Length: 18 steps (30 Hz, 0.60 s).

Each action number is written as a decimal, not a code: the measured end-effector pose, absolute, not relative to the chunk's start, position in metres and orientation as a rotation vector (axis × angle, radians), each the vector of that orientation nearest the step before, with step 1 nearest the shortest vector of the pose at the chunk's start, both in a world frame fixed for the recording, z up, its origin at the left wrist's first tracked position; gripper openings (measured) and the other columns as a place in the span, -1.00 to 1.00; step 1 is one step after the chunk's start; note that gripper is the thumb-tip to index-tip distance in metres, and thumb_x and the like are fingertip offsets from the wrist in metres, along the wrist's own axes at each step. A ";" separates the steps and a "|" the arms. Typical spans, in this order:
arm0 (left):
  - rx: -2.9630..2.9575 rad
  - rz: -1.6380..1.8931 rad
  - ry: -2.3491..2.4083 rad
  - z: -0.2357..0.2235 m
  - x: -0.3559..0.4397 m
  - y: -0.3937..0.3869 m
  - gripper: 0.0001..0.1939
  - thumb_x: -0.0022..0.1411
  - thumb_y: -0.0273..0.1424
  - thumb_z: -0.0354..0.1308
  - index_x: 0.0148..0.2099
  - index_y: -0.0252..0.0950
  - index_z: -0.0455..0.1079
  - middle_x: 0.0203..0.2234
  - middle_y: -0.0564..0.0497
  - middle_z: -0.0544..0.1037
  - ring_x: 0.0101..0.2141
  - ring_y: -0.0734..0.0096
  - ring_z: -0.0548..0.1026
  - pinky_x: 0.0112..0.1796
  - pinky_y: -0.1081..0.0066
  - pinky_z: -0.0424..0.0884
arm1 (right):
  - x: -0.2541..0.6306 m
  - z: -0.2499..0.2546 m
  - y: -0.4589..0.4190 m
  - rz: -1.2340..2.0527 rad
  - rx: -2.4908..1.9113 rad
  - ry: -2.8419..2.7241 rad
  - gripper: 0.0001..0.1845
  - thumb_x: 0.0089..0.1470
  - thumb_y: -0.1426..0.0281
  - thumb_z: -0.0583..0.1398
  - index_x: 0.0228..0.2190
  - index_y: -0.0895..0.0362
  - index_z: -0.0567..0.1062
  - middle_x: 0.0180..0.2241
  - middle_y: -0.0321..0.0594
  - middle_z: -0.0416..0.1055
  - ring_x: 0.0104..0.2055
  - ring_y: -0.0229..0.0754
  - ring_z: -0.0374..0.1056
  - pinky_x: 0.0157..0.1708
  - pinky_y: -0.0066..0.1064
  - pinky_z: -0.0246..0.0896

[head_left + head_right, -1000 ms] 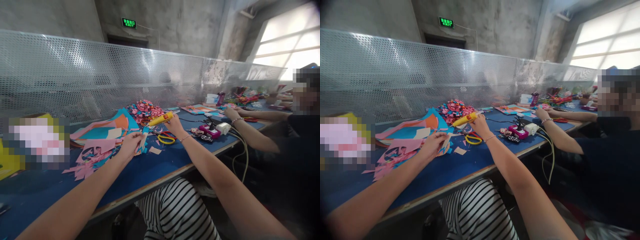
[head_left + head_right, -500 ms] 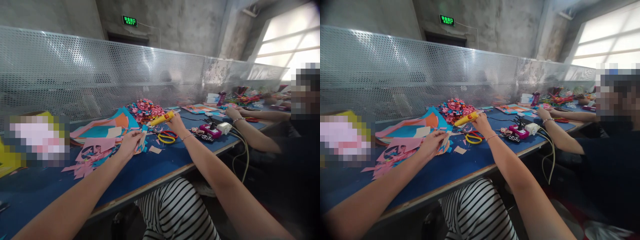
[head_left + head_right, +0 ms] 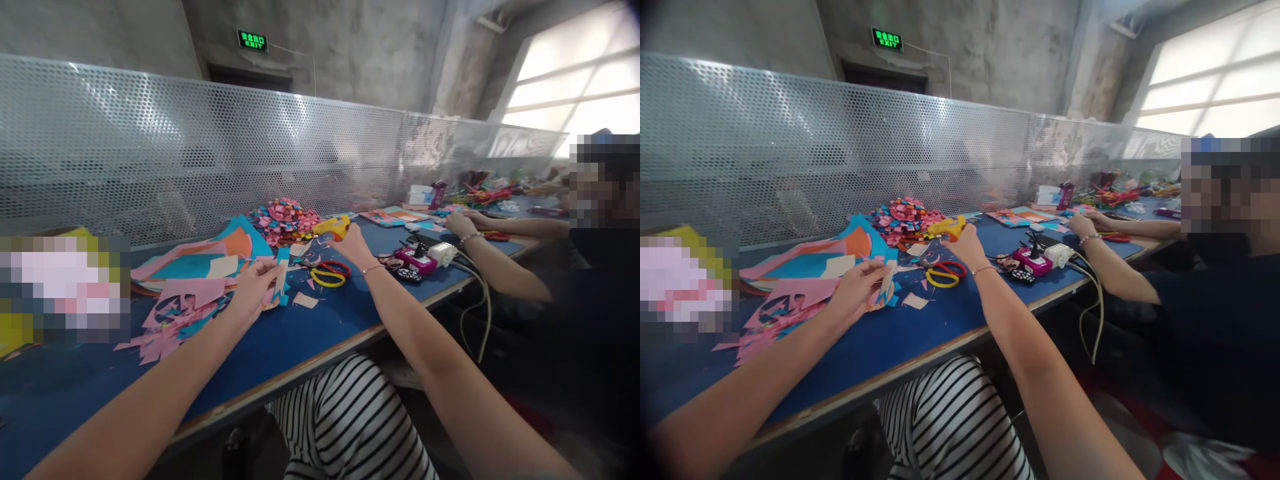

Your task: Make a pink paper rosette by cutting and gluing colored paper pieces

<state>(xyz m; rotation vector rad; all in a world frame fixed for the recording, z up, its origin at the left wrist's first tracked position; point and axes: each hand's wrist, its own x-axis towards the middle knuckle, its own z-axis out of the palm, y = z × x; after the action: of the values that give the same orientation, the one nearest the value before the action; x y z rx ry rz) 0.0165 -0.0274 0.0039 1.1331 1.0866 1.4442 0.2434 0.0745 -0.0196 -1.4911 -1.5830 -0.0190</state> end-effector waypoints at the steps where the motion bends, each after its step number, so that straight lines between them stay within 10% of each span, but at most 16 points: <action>1: 1.144 1.448 1.081 0.004 0.016 -0.027 -0.64 -0.40 -0.34 0.38 -0.50 -0.32 0.32 -0.66 0.12 0.39 -0.63 0.54 0.34 -0.57 0.47 0.32 | 0.250 -0.024 0.079 -0.021 -1.542 -1.543 -0.37 -0.24 0.24 0.29 -0.13 0.25 0.26 -0.12 0.08 0.23 -0.01 0.07 0.17 -0.05 -0.10 0.14; 10: 1.161 1.478 1.060 0.004 0.018 -0.028 -0.63 -0.42 -0.33 0.38 -0.53 -0.32 0.30 -0.68 0.16 0.34 -0.62 0.58 0.29 -0.56 0.52 0.23 | 0.260 -0.036 0.087 0.127 -1.579 -1.716 -0.69 -0.18 0.70 0.07 -0.36 0.23 0.44 -0.27 0.00 0.39 -0.15 -0.08 0.33 -0.07 -0.19 0.16; 18: 1.416 1.622 1.181 -0.006 0.007 -0.013 -0.78 -0.31 -0.33 0.34 -0.58 -0.30 0.39 -0.48 0.03 0.47 -0.33 0.40 0.40 -0.30 0.47 0.28 | 0.188 -0.011 0.038 1.027 -0.741 -2.059 -0.80 -0.02 0.43 0.11 -0.30 0.16 0.44 -0.34 -0.25 0.41 -0.32 -0.31 0.32 -0.35 -0.48 0.25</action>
<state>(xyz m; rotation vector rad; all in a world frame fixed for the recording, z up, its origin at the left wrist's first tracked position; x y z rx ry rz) 0.0072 -0.0132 -0.0062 1.4162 1.1808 1.6220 0.1881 0.0380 -0.0106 -0.7414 -2.0594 1.0267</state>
